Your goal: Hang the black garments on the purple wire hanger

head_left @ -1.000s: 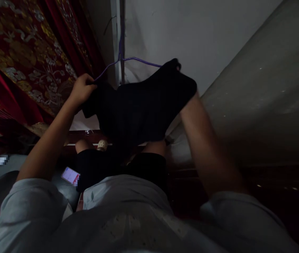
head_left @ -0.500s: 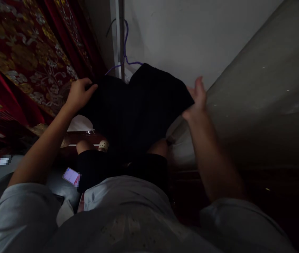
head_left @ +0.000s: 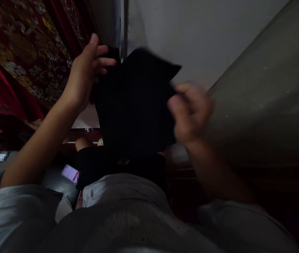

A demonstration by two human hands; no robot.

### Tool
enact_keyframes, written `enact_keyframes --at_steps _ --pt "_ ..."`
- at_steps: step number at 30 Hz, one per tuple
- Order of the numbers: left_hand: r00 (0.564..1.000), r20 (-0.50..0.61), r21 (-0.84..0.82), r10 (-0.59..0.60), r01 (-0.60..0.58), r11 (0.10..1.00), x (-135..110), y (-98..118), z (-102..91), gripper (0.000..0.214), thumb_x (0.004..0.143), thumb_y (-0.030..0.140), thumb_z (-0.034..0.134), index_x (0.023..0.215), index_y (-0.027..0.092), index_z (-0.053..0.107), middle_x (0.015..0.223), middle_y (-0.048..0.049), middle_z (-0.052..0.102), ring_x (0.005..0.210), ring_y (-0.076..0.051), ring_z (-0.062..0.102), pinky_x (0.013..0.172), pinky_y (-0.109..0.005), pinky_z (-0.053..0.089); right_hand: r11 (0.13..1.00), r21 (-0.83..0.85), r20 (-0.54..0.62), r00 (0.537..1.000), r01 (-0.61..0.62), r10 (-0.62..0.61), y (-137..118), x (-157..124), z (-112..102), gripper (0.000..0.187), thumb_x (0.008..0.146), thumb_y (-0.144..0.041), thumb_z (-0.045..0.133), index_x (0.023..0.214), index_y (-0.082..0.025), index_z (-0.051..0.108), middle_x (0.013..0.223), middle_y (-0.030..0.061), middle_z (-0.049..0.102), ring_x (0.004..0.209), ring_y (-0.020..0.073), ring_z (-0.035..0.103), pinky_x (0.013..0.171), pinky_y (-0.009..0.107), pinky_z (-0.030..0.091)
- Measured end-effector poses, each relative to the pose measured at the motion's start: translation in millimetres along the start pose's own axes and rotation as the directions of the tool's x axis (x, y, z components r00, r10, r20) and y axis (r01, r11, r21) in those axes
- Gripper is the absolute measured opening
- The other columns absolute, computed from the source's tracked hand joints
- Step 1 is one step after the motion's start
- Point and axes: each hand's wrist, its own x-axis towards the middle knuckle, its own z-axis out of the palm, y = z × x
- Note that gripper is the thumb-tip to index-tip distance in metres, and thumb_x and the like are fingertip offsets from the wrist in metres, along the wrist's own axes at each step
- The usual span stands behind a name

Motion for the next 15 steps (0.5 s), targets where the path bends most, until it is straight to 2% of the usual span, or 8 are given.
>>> enact_keyframes --at_steps 1,3,4,5,6,10,12,15 --pt "0.995 0.086 -0.054 -0.049 0.053 0.997 -8 5 0.4 0.065 0.112 0.057 0.012 0.121 0.015 0.06 0.114 -0.0091 0.066 0.118 -0.029 0.066 0.098 -0.047 0.053 0.997 0.065 0.225 0.973 0.029 -0.043 -11 -7 5 0.023 0.097 -0.045 0.058 0.107 -0.026 0.068 0.09 0.0014 0.064 0.084 0.0196 0.065 0.076 0.035 0.051" --pt "0.97 0.223 -0.087 -0.097 0.119 0.989 -27 10 0.3 0.067 0.111 0.058 0.012 0.113 0.014 0.062 0.109 -0.0091 0.066 0.115 -0.028 0.069 0.093 -0.045 0.056 0.979 0.203 0.615 0.777 0.013 -0.137 -23 -14 14 0.026 0.094 -0.045 0.063 0.115 -0.031 0.07 0.102 0.0016 0.07 0.089 0.0212 0.068 0.076 0.034 0.055" --pt "0.957 0.266 -0.072 -0.118 0.142 0.987 -39 10 -0.8 0.065 0.111 0.058 0.013 0.109 0.015 0.062 0.105 -0.0089 0.066 0.109 -0.027 0.072 0.09 -0.044 0.058 0.97 0.242 0.708 0.686 -0.012 -0.168 -24 -13 18 0.024 0.094 -0.044 0.063 0.113 -0.031 0.071 0.103 0.0018 0.072 0.09 0.0212 0.069 0.079 0.034 0.056" --pt "0.945 0.293 -0.041 -0.142 0.161 0.986 -52 8 -3.2 0.062 0.111 0.057 0.016 0.106 0.017 0.063 0.1 -0.0086 0.066 0.099 -0.025 0.074 0.085 -0.043 0.06 0.968 0.249 0.738 0.653 -0.03 -0.169 -21 -10 22 0.022 0.095 -0.043 0.062 0.111 -0.031 0.072 0.103 0.0022 0.073 0.093 0.0212 0.07 0.083 0.034 0.056" --pt "0.938 0.305 0.007 -0.165 0.171 0.985 -64 6 -6.9 0.059 0.11 0.058 0.02 0.104 0.019 0.063 0.093 -0.0079 0.065 0.085 -0.022 0.074 0.079 -0.042 0.061 0.973 0.228 0.717 0.682 -0.038 -0.142 -13 -6 25 0.021 0.097 -0.041 0.06 0.109 -0.03 0.073 0.105 0.0028 0.073 0.097 0.0212 0.07 0.089 0.035 0.056" --pt "0.919 0.316 0.17 -0.236 0.189 0.967 -97 -3 -34.2 0.047 0.099 0.066 0.048 0.107 0.022 0.065 0.062 0.0012 0.044 0.046 -0.011 0.051 0.051 -0.03 0.048 0.992 0.059 0.396 0.915 -0.111 0.079 42 8 34 0.029 0.091 -0.041 0.069 0.116 -0.027 0.071 0.123 0.0068 0.069 0.121 0.0249 0.062 0.109 0.043 0.048" --pt "0.928 0.306 0.19 -0.214 0.161 0.969 -99 -6 -48.8 0.044 0.096 0.063 0.058 0.106 0.021 0.066 0.057 0.0037 0.036 0.047 -0.01 0.049 0.052 -0.026 0.044 0.974 0.055 0.375 0.908 -0.221 0.185 68 7 38 0.036 0.085 -0.047 0.074 0.115 -0.026 0.071 0.129 0.0072 0.066 0.131 0.0265 0.056 0.115 0.045 0.043" --pt "0.975 0.205 0.256 -0.083 0.028 0.966 -84 -13 -62.0 0.044 0.096 0.061 0.061 0.101 0.018 0.068 0.058 0.0018 0.044 0.06 -0.014 0.059 0.064 -0.032 0.052 0.868 0.143 0.568 0.758 -0.476 0.322 91 1 42 0.041 0.083 -0.062 0.071 0.089 -0.021 0.073 0.097 0.006 0.072 0.104 0.0248 0.067 0.097 0.042 0.053"
